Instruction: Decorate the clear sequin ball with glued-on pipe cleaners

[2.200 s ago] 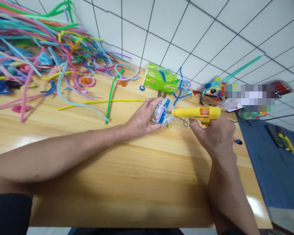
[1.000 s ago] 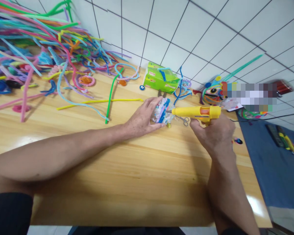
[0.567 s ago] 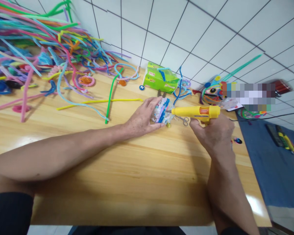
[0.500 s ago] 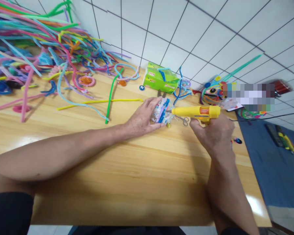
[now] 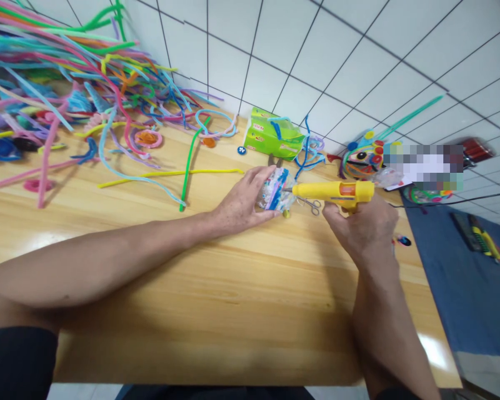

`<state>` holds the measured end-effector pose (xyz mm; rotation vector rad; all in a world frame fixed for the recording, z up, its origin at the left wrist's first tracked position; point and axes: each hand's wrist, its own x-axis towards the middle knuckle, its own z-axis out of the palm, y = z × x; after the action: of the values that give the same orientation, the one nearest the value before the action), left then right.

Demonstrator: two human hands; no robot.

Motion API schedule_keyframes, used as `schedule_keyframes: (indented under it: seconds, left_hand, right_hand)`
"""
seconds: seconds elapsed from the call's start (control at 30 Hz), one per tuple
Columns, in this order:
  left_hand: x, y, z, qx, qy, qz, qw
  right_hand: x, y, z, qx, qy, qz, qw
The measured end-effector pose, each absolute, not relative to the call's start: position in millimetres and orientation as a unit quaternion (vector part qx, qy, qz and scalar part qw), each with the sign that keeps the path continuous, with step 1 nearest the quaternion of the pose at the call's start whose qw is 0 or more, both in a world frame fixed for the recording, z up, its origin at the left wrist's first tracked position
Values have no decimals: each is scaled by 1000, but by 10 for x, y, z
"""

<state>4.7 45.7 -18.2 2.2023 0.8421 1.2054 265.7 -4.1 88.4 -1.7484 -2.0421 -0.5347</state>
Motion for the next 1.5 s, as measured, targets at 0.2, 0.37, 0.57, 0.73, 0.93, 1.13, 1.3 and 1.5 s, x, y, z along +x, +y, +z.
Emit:
schedule_keyframes:
  seconds: [0.2, 0.37, 0.57, 0.73, 0.93, 1.13, 1.3, 1.5]
  left_hand:
    - [55, 460, -194, 804, 310, 445, 245]
    - [53, 458, -189, 804, 312, 441, 249]
    - [49, 458, -186, 804, 310, 441, 251]
    - [49, 461, -193, 803, 308, 444, 252]
    - [58, 461, -191, 803, 316, 442, 246]
    - [62, 458, -186, 803, 314, 444, 242]
    - [52, 452, -175, 803, 314, 440, 253]
    - [52, 459, -181, 806, 313, 439, 245]
  right_hand:
    - [2669, -46, 890, -617, -737, -201, 189]
    - [2650, -47, 903, -626, -730, -195, 193]
    - [2655, -49, 882, -626, -726, -199, 201]
    - [2639, -65, 902, -613, -733, -197, 220]
    - [2627, -60, 905, -622, -726, -196, 219]
    - [2651, -54, 875, -630, -726, -193, 198]
    - [2657, -55, 875, -632, -722, -200, 197]
    - [2666, -52, 888, -612, -736, -211, 198]
